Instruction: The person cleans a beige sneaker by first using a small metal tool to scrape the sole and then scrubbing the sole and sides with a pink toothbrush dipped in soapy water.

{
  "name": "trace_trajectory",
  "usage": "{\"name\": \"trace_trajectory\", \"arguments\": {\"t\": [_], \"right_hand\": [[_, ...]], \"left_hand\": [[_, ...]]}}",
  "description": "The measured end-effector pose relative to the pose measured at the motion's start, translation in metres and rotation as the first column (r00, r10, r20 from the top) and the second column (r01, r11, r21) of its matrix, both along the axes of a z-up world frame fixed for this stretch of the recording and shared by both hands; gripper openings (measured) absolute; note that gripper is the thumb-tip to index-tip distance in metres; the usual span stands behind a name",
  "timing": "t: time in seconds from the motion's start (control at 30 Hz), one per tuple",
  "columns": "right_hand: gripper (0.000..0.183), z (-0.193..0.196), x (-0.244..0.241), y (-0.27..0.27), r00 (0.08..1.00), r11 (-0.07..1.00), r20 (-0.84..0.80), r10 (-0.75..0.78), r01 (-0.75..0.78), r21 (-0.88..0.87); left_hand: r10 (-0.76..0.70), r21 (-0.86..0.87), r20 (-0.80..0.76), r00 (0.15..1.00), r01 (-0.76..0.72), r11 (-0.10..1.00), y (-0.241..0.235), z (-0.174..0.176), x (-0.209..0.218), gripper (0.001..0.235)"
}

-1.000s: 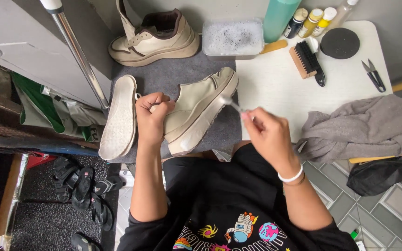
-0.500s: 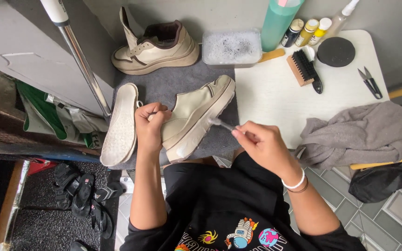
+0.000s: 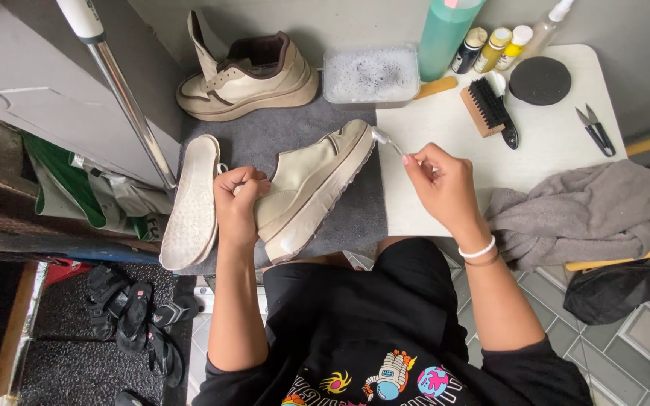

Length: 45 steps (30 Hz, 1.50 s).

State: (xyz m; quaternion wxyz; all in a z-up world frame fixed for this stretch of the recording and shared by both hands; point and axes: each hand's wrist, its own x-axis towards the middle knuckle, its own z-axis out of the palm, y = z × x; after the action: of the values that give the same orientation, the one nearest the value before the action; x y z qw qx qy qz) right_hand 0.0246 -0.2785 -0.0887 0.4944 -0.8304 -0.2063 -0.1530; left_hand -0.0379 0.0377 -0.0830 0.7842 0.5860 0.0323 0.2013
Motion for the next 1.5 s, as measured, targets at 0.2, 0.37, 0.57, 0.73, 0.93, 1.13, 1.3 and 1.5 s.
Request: {"name": "trace_trajectory", "arguments": {"t": [0.2,0.37,0.57,0.73,0.93,1.13,1.3,1.5], "right_hand": [[0.008,0.027,-0.034,0.016,0.985,0.992,-0.117,0.124,-0.122,0.026],[0.010,-0.009,0.006,0.003,0.997,0.999,-0.076,0.033,-0.030,0.044],[0.012,0.017,-0.023,0.016,0.994,0.998,-0.095,0.053,-0.050,0.034],[0.012,0.000,0.001,0.005,0.999,1.000,-0.040,-0.010,0.011,0.006],[0.013,0.045,-0.080,0.043,0.988,1.000,-0.150,-0.021,0.024,0.014],[0.014,0.064,-0.124,0.060,0.975,0.983,-0.162,0.152,-0.131,0.131],[0.013,0.028,-0.062,0.029,0.995,0.988,-0.083,-0.062,0.073,0.133],[0.019,0.031,-0.060,0.032,0.995,0.997,-0.066,-0.080,0.081,0.015]], "left_hand": [[-0.004,0.009,-0.013,1.000,0.005,1.000,0.005,-0.002,0.002,0.035],[-0.013,0.019,-0.012,1.000,0.013,1.000,0.003,-0.004,0.004,0.035],[0.006,0.017,-0.023,1.000,-0.005,1.000,0.005,-0.003,0.004,0.035],[-0.006,0.015,-0.015,1.000,0.007,1.000,0.000,-0.001,0.004,0.035],[0.035,0.000,-0.016,0.999,-0.035,0.999,0.001,-0.002,0.013,0.035],[0.064,0.038,-0.041,0.997,-0.063,0.997,-0.009,0.013,0.014,0.036],[0.060,0.068,-0.035,0.998,-0.057,0.996,-0.010,0.014,0.013,0.037],[0.069,0.131,-0.042,0.997,-0.063,0.989,-0.023,0.033,0.011,0.032]]}}
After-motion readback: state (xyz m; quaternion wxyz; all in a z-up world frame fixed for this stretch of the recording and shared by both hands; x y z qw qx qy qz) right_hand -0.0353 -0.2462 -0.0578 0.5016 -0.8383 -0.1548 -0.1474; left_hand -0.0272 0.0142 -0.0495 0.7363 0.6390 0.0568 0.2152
